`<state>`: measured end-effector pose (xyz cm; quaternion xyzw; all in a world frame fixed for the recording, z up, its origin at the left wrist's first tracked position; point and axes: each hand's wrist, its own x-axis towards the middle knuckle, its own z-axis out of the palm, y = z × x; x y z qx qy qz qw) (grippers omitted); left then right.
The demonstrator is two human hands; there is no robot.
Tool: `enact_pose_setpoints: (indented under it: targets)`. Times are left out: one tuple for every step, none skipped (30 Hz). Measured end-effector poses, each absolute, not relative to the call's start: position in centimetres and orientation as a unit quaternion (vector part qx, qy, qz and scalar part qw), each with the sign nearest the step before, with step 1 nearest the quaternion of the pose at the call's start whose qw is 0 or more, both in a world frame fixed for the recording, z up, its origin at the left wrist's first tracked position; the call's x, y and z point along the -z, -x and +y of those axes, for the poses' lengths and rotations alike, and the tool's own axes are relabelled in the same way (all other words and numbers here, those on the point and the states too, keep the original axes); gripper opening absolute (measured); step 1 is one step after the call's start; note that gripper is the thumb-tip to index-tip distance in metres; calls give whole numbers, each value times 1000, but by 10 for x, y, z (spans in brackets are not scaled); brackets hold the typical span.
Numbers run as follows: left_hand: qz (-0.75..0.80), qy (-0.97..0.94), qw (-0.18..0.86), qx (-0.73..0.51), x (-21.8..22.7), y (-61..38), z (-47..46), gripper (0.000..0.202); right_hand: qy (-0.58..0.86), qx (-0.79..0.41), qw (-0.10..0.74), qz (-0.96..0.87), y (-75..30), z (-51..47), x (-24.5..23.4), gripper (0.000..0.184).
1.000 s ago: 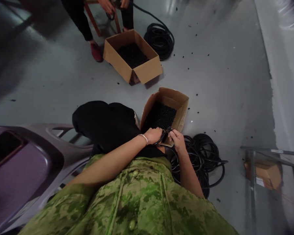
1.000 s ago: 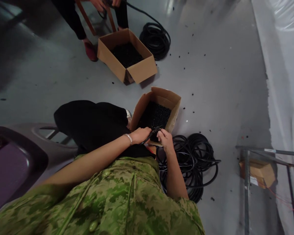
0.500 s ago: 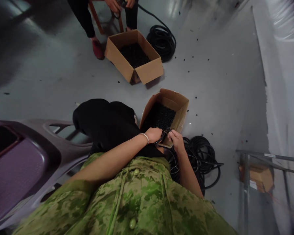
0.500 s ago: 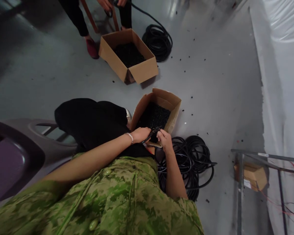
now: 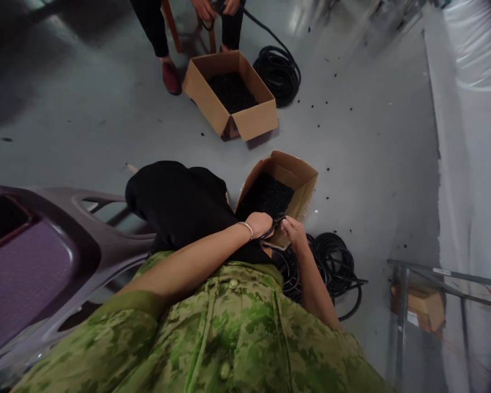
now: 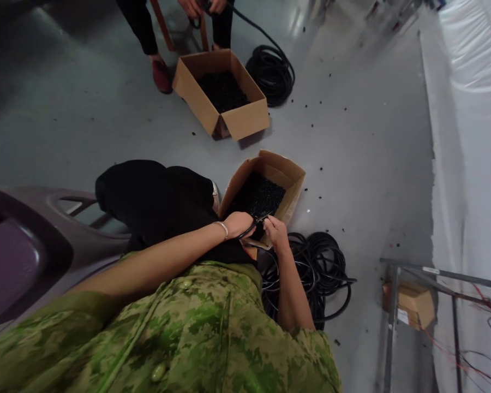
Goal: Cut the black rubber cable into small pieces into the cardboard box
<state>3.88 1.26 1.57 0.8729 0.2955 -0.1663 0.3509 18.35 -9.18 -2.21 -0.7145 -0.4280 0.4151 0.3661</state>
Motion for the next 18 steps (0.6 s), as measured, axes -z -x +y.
enact_pose_setpoints:
  targets:
    - [294, -877, 345, 159, -15, -40, 13, 33, 718, -415, 359, -429, -186, -90, 23, 38]
    - [293, -881, 339, 153, -15, -40, 13, 33, 722, -410, 354, -430, -188, -88, 24, 38]
    - [294, -884, 330, 149, -14, -41, 13, 34, 727, -404, 349, -432, -190, -86, 26, 37]
    - [295, -888, 321, 146, -12, -42, 14, 35, 731, -396, 345, -436, -191, -84, 27, 36]
    - [296, -891, 312, 145, -11, -43, 14, 35, 736, -388, 339, -438, -193, -82, 29, 36]
    - [297, -893, 304, 145, -10, -44, 15, 36, 741, -382, 333, -440, -194, -80, 32, 36]
    - [301, -894, 299, 145, -9, -44, 15, 36, 746, -377, 327, -441, -194, -79, 34, 35]
    - [305, -893, 297, 146, -8, -44, 16, 36, 752, -374, 320, -439, -195, -78, 37, 35]
    - [309, -891, 298, 148, -8, -44, 16, 37, 757, -371, 316, -435, -194, -77, 40, 35]
    - [311, -889, 300, 152, -8, -44, 17, 37, 761, -369, 315, -431, -194, -77, 43, 35]
    - [311, -886, 304, 160, -8, -44, 17, 39, 764, -368, 315, -427, -193, -77, 46, 36]
    - [309, -884, 307, 169, -9, -43, 18, 40, 765, -366, 318, -423, -191, -78, 49, 35]
    - [307, -882, 310, 179, -10, -43, 18, 41, 766, -366, 321, -419, -190, -79, 51, 35]
    - [305, -879, 313, 191, -11, -43, 19, 42, 766, -367, 322, -418, -189, -80, 52, 35]
    - [305, -876, 314, 203, -12, -43, 19, 43, 765, -369, 322, -418, -187, -80, 52, 34]
    - [306, -872, 317, 214, -12, -42, 20, 43, 764, -370, 320, -421, -186, -81, 51, 34]
    - [306, -868, 319, 223, -13, -42, 20, 44, 762, -371, 317, -425, -184, -81, 49, 33]
    - [307, -865, 322, 231, -13, -42, 21, 45, 760, -372, 312, -431, -183, -81, 47, 32]
